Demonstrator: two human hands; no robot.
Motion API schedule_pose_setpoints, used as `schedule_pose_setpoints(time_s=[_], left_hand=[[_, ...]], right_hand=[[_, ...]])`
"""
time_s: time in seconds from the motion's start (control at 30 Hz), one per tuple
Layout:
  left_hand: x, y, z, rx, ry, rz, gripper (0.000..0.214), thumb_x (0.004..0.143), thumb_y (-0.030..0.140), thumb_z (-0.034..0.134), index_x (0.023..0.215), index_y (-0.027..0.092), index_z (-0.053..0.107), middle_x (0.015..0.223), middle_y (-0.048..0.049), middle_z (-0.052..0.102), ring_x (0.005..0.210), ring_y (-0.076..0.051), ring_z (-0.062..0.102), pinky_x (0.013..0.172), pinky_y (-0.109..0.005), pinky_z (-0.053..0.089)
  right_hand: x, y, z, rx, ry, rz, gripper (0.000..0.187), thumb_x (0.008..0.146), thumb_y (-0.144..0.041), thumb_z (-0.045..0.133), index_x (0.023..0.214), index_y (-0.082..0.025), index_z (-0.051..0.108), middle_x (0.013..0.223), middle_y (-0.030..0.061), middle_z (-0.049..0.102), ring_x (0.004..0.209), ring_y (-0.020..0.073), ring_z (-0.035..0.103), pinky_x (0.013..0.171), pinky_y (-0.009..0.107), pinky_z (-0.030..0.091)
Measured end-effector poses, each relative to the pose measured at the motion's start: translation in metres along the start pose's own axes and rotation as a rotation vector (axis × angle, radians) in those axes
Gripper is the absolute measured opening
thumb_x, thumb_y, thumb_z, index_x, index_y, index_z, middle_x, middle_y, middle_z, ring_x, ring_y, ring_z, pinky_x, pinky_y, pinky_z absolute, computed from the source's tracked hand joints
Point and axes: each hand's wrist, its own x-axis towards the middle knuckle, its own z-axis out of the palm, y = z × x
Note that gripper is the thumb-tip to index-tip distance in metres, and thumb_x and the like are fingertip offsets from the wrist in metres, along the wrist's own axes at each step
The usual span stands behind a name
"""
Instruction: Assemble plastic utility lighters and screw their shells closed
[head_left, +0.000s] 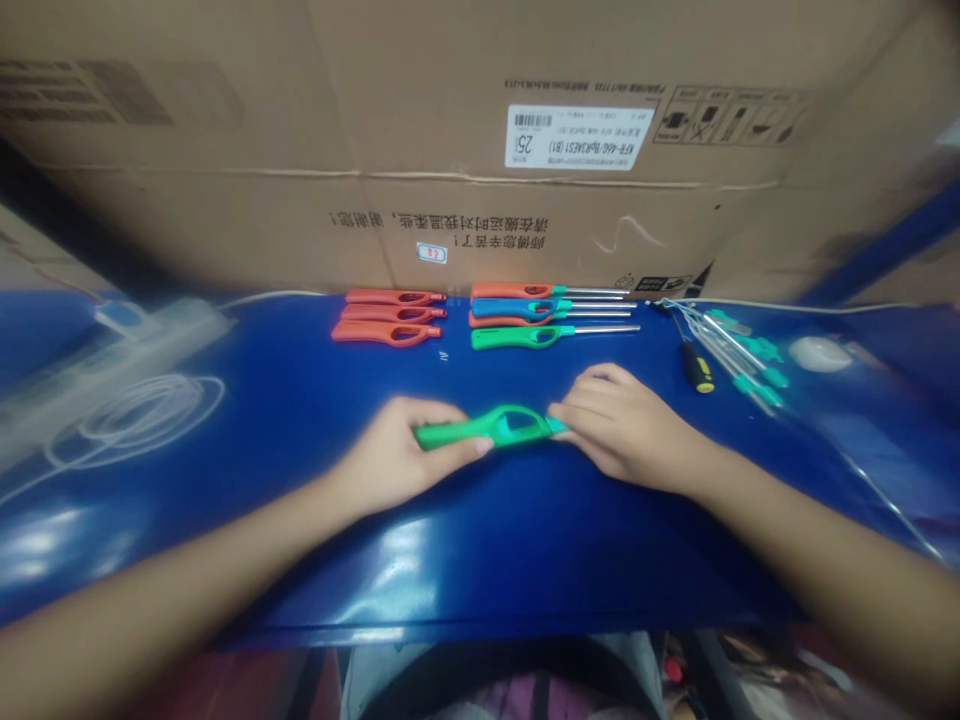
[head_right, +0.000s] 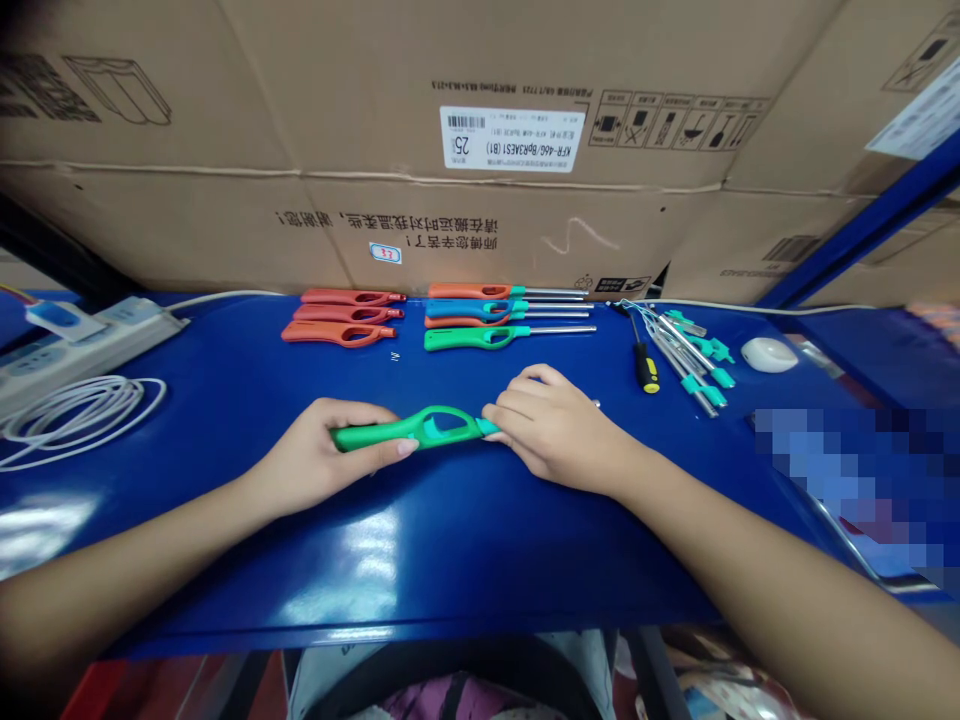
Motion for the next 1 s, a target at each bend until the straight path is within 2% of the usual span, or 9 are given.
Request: schedule_pose_setpoints(time_s=[0.1, 0.33, 0.47, 0.57, 0.7, 0.77, 1.0], left_hand=[[-0.002, 0.000, 0.000, -0.004, -0.030, -0.012, 0.030, 0.084, 0.042, 0.072, 0.073, 0.014, 0.073, 0.057, 0.0034, 0.053, 0.049, -0.007, 0.039, 0.045, -0.019, 0.030], [-0.005, -0.003, 0.000, 0.196, -0.083, 0.338, 0.022, 0.092, 0.031, 0.066, 0.082, 0.013, 0.073, 0.068, -0.0012, 0.063, 0.061, -0.011, 0.053, 0.060, -0.024, 0.040], [-0.005, -0.006, 0.000, 0.222, -0.083, 0.393, 0.021, 0.092, 0.030, 0.066, 0.085, 0.012, 0.074, 0.069, -0.0019, 0.063, 0.061, -0.011, 0.053, 0.060, -0.024, 0.040], [-0.006, -0.008, 0.001, 0.182, -0.091, 0.296, 0.025, 0.091, 0.034, 0.066, 0.082, 0.012, 0.074, 0.069, -0.0022, 0.063, 0.061, -0.012, 0.053, 0.060, -0.024, 0.040], [-0.005, -0.007, 0.002, 0.057, -0.132, -0.004, 0.034, 0.087, 0.043, 0.069, 0.075, 0.011, 0.073, 0.060, 0.0013, 0.054, 0.054, -0.009, 0.043, 0.050, -0.021, 0.032], [-0.004, -0.005, 0.002, -0.004, -0.138, -0.106, 0.036, 0.083, 0.045, 0.072, 0.072, 0.011, 0.073, 0.058, 0.0024, 0.050, 0.053, -0.008, 0.038, 0.048, -0.020, 0.028], [-0.005, 0.001, 0.003, -0.127, -0.097, -0.226, 0.036, 0.076, 0.047, 0.076, 0.073, 0.011, 0.076, 0.055, 0.0030, 0.048, 0.051, -0.007, 0.033, 0.045, -0.018, 0.024]], right_hand=[[0.001, -0.004, 0.001, 0.005, -0.005, -0.027, 0.019, 0.100, -0.019, 0.048, 0.103, -0.012, 0.066, 0.081, 0.0084, 0.070, 0.075, 0.0193, 0.059, 0.086, 0.039, 0.046], [-0.002, -0.008, 0.008, 0.088, -0.094, -0.031, 0.021, 0.101, -0.019, 0.045, 0.095, -0.014, 0.065, 0.076, 0.0064, 0.066, 0.072, 0.0186, 0.054, 0.082, 0.037, 0.045], [-0.003, -0.010, 0.009, 0.086, -0.081, -0.037, 0.022, 0.100, -0.018, 0.046, 0.094, -0.012, 0.066, 0.074, 0.0071, 0.065, 0.069, 0.0185, 0.052, 0.080, 0.037, 0.044], [-0.004, -0.013, 0.010, 0.073, -0.063, -0.029, 0.022, 0.099, -0.018, 0.047, 0.092, -0.011, 0.067, 0.072, 0.0073, 0.064, 0.069, 0.0192, 0.051, 0.079, 0.037, 0.045], [-0.004, -0.018, 0.012, 0.110, -0.016, 0.010, 0.020, 0.096, -0.016, 0.050, 0.090, -0.009, 0.067, 0.072, 0.0082, 0.063, 0.069, 0.0196, 0.051, 0.079, 0.037, 0.045], [-0.004, -0.020, 0.013, 0.117, 0.000, 0.025, 0.019, 0.096, -0.015, 0.051, 0.090, -0.009, 0.068, 0.073, 0.0091, 0.063, 0.070, 0.0197, 0.051, 0.080, 0.038, 0.045], [-0.004, -0.025, 0.010, 0.039, 0.011, 0.026, 0.021, 0.092, -0.011, 0.050, 0.084, -0.008, 0.069, 0.068, 0.0087, 0.059, 0.068, 0.0201, 0.046, 0.078, 0.039, 0.045]])
